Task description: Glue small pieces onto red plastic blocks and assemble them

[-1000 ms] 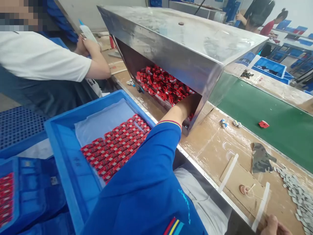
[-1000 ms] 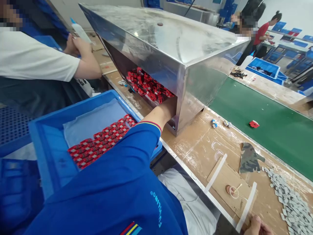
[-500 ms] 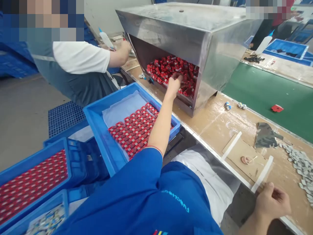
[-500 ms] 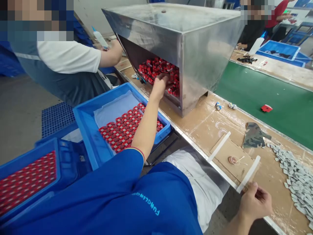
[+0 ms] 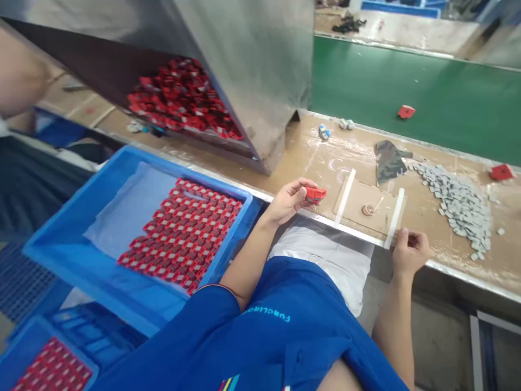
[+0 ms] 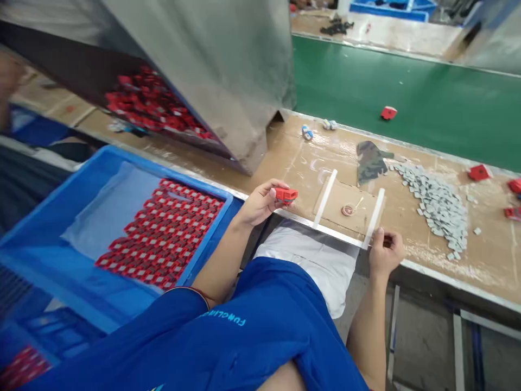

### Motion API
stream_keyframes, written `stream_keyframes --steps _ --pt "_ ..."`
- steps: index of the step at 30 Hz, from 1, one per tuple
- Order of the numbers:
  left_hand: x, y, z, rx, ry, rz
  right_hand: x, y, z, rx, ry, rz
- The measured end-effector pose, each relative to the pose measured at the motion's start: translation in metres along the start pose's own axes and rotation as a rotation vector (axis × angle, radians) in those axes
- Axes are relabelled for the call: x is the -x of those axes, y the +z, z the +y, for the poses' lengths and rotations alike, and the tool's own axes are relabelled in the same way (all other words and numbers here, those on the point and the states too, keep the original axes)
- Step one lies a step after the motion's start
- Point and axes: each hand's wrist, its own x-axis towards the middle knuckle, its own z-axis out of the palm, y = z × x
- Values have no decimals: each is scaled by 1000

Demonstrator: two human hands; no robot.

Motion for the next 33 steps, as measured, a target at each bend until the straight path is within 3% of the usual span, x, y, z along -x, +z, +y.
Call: stream_keyframes --steps 6,9,14,18,21,26,28,33 --pt "-41 19 -33 76 -140 -105 10 1 -4 -45 14 87" --pt "-47 26 -40 73 -212 -206 31 0 -25 -77 -44 105" --pt "-42 43 -50 -7 -315 -383 65 11 -91 -168 -380 -339" --pt "-33 56 -55 -128 -298 -408 64 19 -114 -135 -513 -387" --pt "-29 58 -55 -267 -226 -418 61 18 -111 -181 -393 -407" --pt "-26 51 -56 -422 78 -378 67 17 -111 -516 157 -426" --pt "-25 49 -60 -478 201 -399 67 18 -114 -611 306 -435" --pt "-27 48 -69 -507 314 -417 62 17 -118 -692 437 -507"
